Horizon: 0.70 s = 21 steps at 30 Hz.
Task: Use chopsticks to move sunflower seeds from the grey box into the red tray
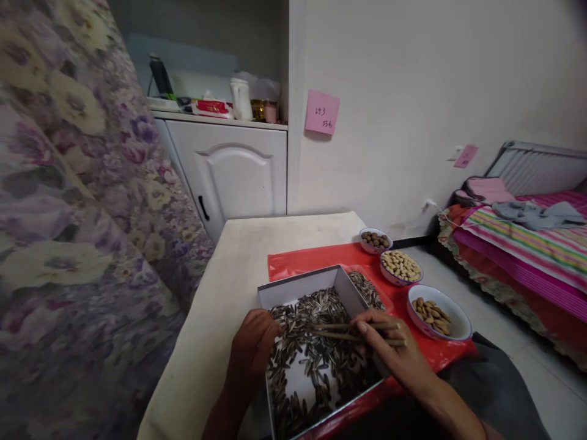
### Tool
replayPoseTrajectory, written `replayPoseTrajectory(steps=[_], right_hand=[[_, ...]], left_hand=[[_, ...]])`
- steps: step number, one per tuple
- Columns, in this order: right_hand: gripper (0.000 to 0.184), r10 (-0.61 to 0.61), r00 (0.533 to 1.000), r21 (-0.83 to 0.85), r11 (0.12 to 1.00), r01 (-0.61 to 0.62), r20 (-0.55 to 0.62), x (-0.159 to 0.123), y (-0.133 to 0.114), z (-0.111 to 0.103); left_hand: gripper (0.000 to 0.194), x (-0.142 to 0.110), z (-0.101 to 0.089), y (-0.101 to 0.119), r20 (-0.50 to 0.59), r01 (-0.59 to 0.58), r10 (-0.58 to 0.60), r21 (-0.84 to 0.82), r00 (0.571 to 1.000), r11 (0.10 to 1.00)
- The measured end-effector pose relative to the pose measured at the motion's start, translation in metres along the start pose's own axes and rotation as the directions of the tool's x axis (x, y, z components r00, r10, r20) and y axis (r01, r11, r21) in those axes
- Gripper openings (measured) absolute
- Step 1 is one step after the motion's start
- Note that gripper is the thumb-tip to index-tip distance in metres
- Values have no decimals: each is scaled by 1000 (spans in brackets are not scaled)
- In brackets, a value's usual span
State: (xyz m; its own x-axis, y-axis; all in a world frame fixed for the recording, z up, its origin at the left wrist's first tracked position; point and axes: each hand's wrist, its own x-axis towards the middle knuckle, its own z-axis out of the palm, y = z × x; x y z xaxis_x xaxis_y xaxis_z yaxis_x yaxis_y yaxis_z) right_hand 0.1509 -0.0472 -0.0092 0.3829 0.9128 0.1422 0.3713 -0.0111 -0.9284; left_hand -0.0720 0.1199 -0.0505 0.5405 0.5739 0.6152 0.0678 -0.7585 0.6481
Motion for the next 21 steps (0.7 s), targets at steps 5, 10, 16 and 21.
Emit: replayPoseTrajectory(steps=[5, 10, 16, 21], right_hand=[[31, 10, 1000, -52, 999, -9, 20, 0, -1, 2], [32, 15, 1000, -33, 999, -15, -7, -1, 10, -1], [32, 48, 991, 147, 989, -29, -123, -4, 11, -21], [28, 76, 934, 324, 945, 44, -349, -9, 13, -57]], left_hand=[[27, -1, 0, 0, -14, -3, 3, 0, 1000, 1000], [27, 0, 1, -2, -11, 0, 0, -4, 1000, 1000], [27, 0, 1, -1, 1, 11, -11, -6, 1000, 1000], [29, 1, 0, 1, -1, -2, 2, 6, 1000, 1000]])
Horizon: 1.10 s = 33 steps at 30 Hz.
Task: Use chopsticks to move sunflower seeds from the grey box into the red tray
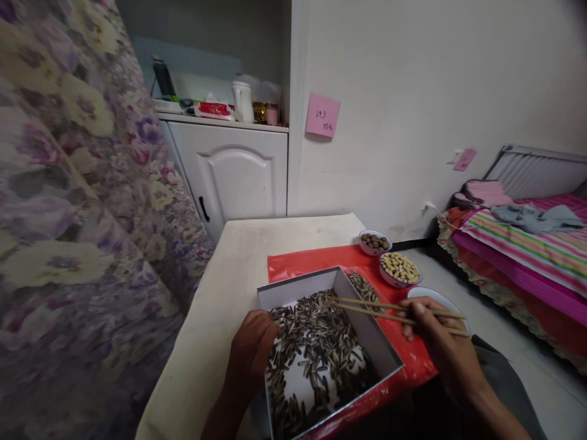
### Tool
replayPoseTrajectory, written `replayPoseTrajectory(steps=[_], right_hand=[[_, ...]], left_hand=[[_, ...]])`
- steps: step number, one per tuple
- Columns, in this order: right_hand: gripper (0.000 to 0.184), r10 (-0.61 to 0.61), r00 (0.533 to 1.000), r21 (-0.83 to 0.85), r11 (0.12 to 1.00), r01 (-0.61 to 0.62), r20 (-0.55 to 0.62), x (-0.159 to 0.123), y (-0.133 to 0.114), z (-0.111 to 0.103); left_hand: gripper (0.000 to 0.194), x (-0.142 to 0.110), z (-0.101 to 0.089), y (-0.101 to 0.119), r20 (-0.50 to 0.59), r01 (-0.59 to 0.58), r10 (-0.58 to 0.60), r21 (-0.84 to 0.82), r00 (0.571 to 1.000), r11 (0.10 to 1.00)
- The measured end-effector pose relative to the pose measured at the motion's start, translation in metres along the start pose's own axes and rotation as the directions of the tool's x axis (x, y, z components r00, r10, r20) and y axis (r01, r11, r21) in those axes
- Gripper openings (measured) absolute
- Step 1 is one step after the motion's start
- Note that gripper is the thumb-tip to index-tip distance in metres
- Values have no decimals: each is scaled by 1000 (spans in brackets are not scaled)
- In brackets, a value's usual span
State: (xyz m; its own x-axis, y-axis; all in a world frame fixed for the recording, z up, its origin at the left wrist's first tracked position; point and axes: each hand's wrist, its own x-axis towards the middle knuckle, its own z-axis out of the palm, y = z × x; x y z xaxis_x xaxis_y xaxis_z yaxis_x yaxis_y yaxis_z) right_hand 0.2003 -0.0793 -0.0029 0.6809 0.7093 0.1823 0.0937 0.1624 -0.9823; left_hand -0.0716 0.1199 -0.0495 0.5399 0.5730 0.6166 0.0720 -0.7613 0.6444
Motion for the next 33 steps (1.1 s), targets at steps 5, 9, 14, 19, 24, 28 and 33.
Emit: replayPoseTrajectory(steps=[5, 9, 14, 19, 24, 28, 33], right_hand=[[28, -27, 966, 67, 997, 46, -257, 17, 6, -26], [33, -45, 955, -4, 999, 46, -294, 25, 16, -28], [32, -87, 956, -46, 996, 77, -281, 23, 17, -25], [26, -96, 977, -34, 995, 91, -190, 13, 3, -12], [29, -5, 986, -216, 976, 42, 168, 0, -2, 23], [33, 48, 951, -316, 947, 54, 305, -6, 6, 47], [32, 39, 942, -368, 925, 92, 333, -8, 10, 60]], left_hand=[[28, 1, 0, -2, -13, -10, 10, -1, 1000, 1000], [28, 1, 0, -2, -5, -10, 10, -4, 1000, 1000], [27, 1, 1, -2, -6, -4, 4, -7, 1000, 1000], [28, 0, 0, -2, -6, 7, -8, -12, 1000, 1000], [28, -1, 0, 0, 0, 13, -13, -7, 1000, 1000], [28, -1, 1, 0, 8, 28, -28, -3, 1000, 1000], [28, 0, 0, 1, 15, 33, -33, 2, 999, 999]])
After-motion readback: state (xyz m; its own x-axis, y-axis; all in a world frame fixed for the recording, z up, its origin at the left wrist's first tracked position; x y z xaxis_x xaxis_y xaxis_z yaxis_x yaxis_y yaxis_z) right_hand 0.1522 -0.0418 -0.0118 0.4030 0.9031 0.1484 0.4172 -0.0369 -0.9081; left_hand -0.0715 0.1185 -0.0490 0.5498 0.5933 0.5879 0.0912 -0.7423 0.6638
